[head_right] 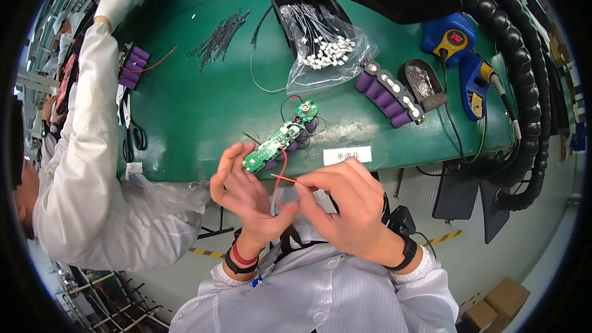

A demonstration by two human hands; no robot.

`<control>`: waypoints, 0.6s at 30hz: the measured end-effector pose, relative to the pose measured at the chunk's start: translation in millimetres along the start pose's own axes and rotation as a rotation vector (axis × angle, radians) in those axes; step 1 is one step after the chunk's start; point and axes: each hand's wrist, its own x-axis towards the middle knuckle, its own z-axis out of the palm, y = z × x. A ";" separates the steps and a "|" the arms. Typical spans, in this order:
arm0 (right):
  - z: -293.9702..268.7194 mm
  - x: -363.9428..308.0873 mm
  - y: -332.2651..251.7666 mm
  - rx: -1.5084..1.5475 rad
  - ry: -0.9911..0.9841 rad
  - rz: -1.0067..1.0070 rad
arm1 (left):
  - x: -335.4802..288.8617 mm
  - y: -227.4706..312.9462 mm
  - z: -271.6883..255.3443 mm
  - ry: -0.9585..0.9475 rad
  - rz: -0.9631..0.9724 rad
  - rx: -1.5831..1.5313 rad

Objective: Soldering wires and electronic components onto a printed circuit board at an industrial workbench.

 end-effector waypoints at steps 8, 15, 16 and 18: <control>23.5 -3.8 1.7 0.022 0.005 -0.013 | -5.2 -3.7 -22.3 -0.103 -0.050 -0.174; 36.2 2.0 0.5 -0.010 0.066 0.010 | 12.1 6.6 -28.5 0.077 -0.370 -0.445; 37.8 3.0 -0.4 -0.011 0.077 0.010 | 15.4 7.0 -30.6 0.071 -0.418 -0.477; 42.4 4.1 -0.1 -0.011 0.081 -0.001 | 21.5 9.8 -31.4 0.080 -0.484 -0.483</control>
